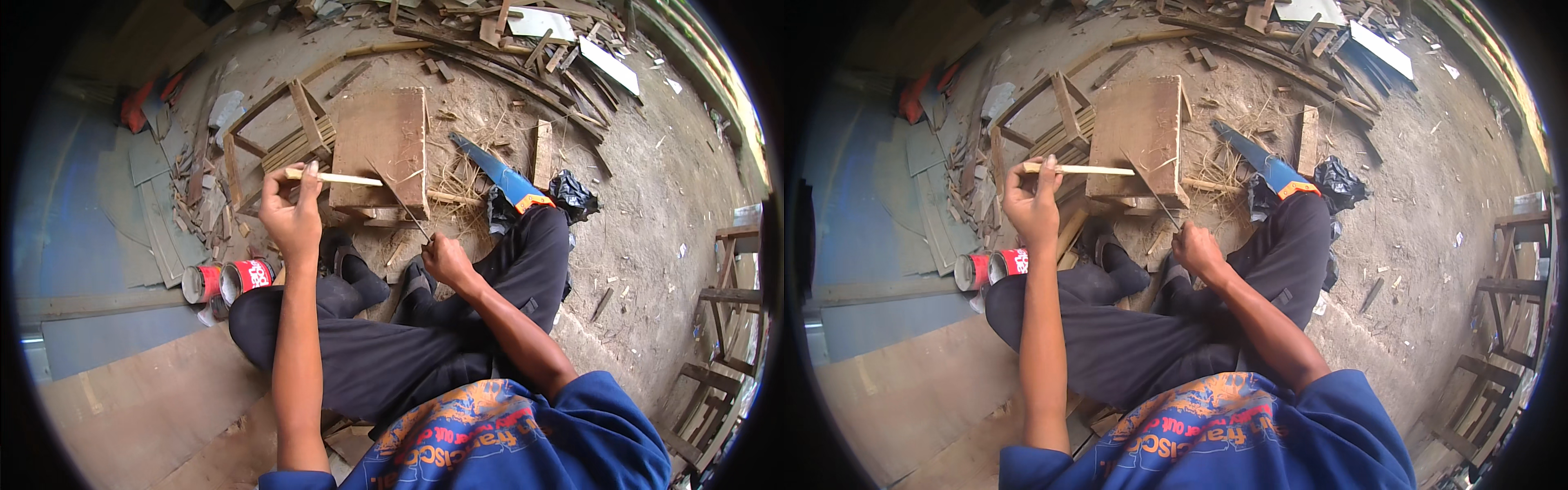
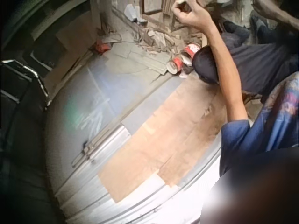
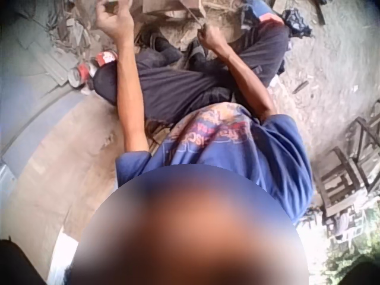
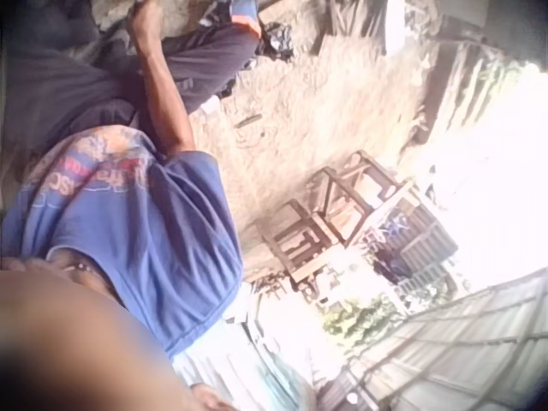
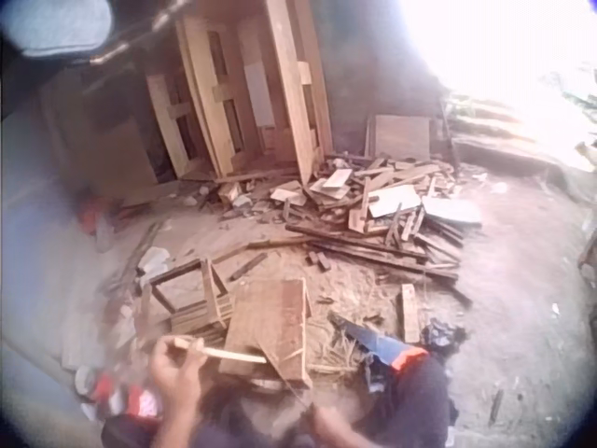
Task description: The person sits on the floor and uses a knife to shave and shape thin wooden slats, then hammers them into the seat frame of a wooden chair. They repeatedly adjust the slats and tap them with a hammer to fit them into place.
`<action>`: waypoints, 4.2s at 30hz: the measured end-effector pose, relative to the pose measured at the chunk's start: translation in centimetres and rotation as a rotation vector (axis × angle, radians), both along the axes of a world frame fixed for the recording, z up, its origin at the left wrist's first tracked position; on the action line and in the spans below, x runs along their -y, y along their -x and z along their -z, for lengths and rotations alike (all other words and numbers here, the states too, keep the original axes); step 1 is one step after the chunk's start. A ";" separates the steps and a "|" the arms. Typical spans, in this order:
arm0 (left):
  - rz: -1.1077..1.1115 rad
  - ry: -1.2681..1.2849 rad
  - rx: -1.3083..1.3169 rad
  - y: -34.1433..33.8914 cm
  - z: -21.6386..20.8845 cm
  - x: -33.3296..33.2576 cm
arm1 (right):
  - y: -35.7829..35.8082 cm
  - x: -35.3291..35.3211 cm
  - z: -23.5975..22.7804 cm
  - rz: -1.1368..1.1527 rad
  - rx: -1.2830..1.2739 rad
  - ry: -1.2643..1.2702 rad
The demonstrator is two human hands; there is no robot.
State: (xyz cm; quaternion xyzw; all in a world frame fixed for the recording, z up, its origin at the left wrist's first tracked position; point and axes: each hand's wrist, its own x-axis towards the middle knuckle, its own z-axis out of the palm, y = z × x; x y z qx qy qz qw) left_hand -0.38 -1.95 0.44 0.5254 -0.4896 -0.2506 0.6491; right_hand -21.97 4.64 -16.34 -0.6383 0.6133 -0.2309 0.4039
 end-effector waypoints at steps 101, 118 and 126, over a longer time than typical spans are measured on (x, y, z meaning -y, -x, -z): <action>-0.218 -0.112 -0.455 -4.9 -4.8 -1.2 | 1.3 1.3 -7.8 0.033 1.070 -0.089; -0.364 -0.068 -0.117 -7.2 -4.2 -1.0 | 1.9 -2.5 -8.7 0.105 1.111 -0.157; 0.037 -0.351 -0.197 -5.9 -3.5 -1.5 | 3.4 -2.6 -9.6 0.133 1.110 -0.098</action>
